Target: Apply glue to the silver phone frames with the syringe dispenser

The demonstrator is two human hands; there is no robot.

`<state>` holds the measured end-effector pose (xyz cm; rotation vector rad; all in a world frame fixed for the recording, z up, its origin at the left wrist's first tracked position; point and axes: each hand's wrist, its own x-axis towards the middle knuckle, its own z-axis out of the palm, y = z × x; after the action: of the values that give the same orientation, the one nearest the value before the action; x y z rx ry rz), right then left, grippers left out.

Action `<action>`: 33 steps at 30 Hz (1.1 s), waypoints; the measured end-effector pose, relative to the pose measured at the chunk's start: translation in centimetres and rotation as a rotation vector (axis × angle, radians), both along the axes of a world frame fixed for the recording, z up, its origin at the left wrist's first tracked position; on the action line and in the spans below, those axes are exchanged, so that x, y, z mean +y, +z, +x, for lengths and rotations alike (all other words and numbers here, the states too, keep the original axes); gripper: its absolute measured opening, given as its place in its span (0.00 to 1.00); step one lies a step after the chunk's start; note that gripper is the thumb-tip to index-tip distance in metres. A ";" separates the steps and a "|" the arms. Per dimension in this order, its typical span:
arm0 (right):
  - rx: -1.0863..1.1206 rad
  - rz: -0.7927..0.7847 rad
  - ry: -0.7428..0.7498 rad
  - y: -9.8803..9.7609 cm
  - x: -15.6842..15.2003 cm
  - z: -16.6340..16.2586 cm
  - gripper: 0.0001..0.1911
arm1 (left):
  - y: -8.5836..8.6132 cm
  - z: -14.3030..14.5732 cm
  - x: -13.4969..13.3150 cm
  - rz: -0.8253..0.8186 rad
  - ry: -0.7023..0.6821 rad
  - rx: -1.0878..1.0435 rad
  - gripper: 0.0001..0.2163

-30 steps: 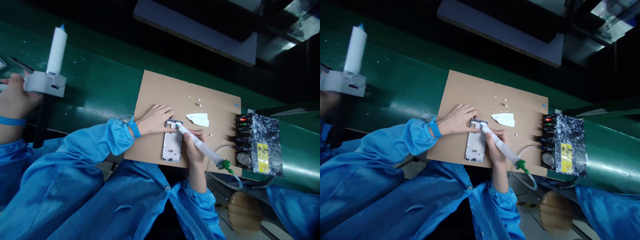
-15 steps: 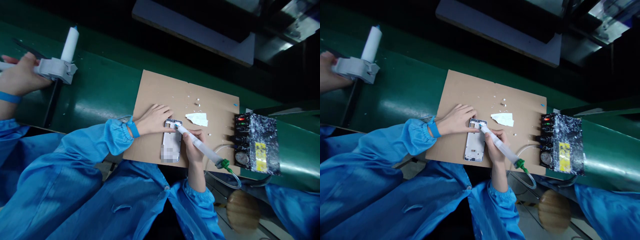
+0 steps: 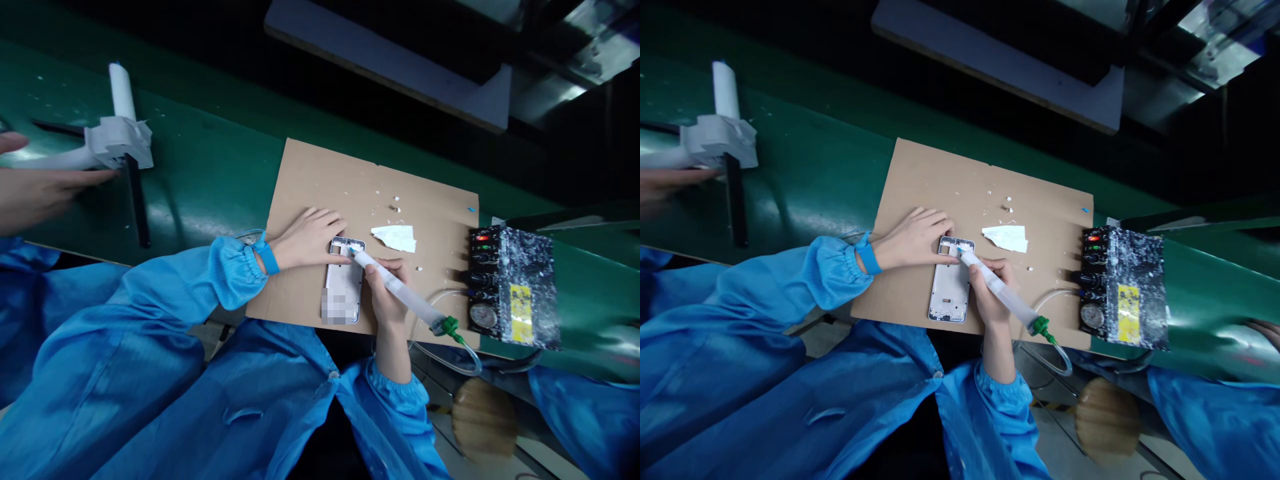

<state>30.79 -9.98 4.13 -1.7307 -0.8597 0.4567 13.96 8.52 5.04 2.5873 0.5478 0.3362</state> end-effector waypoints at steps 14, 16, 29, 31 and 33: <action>-0.084 -0.038 0.010 0.5 0.1 -0.1 0.23 | 0.0 0.0 -0.1 0.013 0.001 -0.012 0.27; -0.094 -0.031 0.012 0.6 0.2 -0.1 0.21 | 0.0 0.0 0.0 0.012 0.001 -0.009 0.27; -0.064 -0.073 0.020 0.7 0.1 -0.1 0.22 | -0.1 0.0 -0.1 0.010 0.007 -0.010 0.26; -0.063 -0.079 0.016 0.8 0.1 -0.1 0.23 | -0.1 0.0 -0.1 0.008 0.007 -0.012 0.26; -0.064 -0.083 0.014 0.8 0.1 -0.1 0.23 | -0.1 0.0 0.0 0.004 0.004 -0.007 0.27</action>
<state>30.67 -9.84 4.95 -1.8248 -0.9101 0.4543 13.96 8.48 4.91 2.5878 0.5509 0.3479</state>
